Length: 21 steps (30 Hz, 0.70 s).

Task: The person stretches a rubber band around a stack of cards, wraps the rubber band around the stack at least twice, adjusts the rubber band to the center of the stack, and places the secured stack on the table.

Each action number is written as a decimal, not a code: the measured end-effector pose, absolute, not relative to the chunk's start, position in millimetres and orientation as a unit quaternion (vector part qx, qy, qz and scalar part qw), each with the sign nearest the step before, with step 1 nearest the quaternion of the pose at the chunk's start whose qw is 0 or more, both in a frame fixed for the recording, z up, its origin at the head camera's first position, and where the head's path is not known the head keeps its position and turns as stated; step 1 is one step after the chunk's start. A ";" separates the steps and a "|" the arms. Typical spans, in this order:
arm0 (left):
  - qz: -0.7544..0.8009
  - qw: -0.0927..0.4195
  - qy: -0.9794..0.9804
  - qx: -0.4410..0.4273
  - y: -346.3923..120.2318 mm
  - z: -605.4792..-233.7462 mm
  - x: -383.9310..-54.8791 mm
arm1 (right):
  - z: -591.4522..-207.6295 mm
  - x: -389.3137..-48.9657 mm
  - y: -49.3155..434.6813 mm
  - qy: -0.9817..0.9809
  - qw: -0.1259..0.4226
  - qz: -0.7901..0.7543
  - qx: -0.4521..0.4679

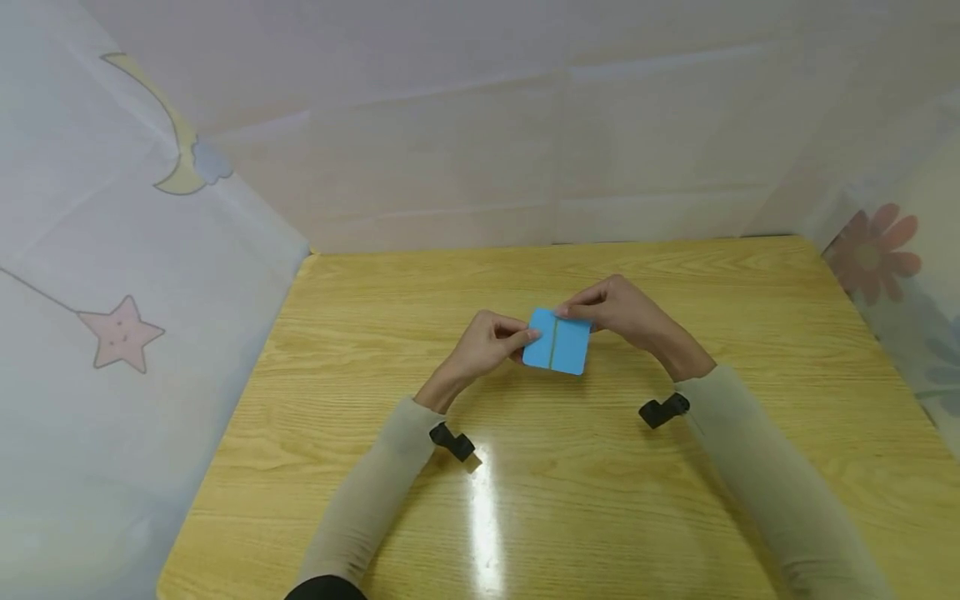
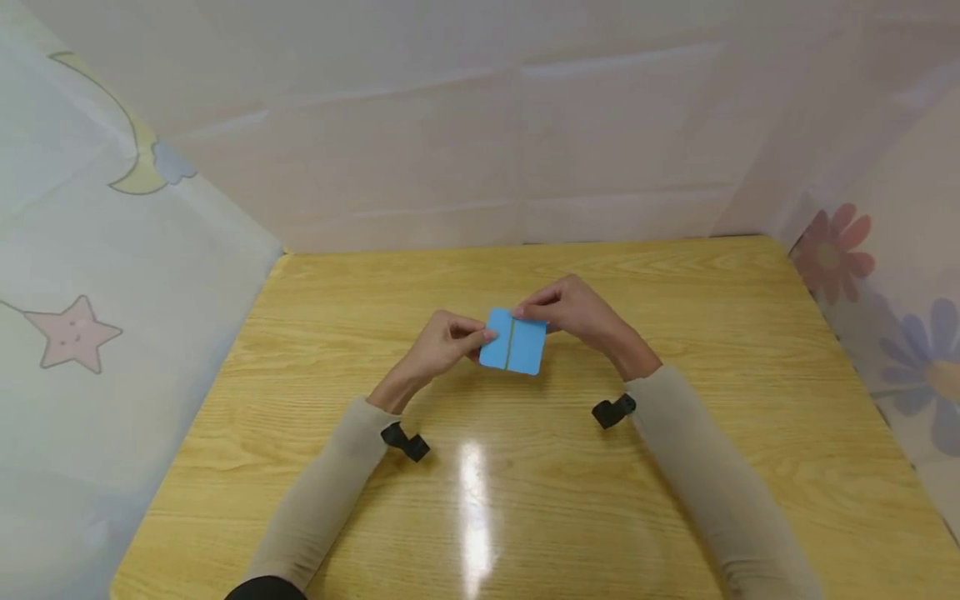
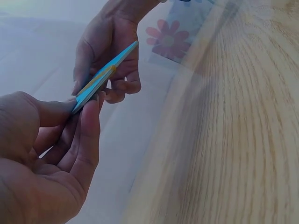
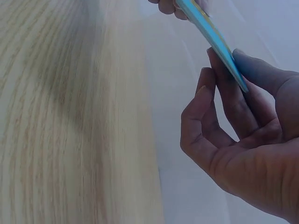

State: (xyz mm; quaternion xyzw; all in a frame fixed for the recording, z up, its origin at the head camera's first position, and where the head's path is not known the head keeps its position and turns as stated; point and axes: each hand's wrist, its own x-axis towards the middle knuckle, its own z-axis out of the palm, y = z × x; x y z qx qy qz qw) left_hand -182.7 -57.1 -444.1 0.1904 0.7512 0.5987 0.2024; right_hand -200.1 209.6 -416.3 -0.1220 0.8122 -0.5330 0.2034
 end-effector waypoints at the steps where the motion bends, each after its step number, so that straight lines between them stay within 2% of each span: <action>1: 0.600 0.197 0.753 0.187 -58.2 -444.2 -183.1 | -417.2 -200.2 210.3 0.811 0.205 -0.535 -0.120; 7: 0.606 0.168 0.760 0.163 -64.4 -448.7 -188.0 | -422.5 -198.8 211.9 0.802 0.217 -0.549 -0.087; 15: 0.600 0.191 0.766 0.128 -69.9 -462.6 -197.0 | -438.8 -195.7 210.1 0.771 0.250 -0.582 -0.065; 21: 0.605 0.208 0.763 0.092 -74.1 -473.8 -204.4 | -454.3 -196.2 205.3 0.756 0.243 -0.606 -0.048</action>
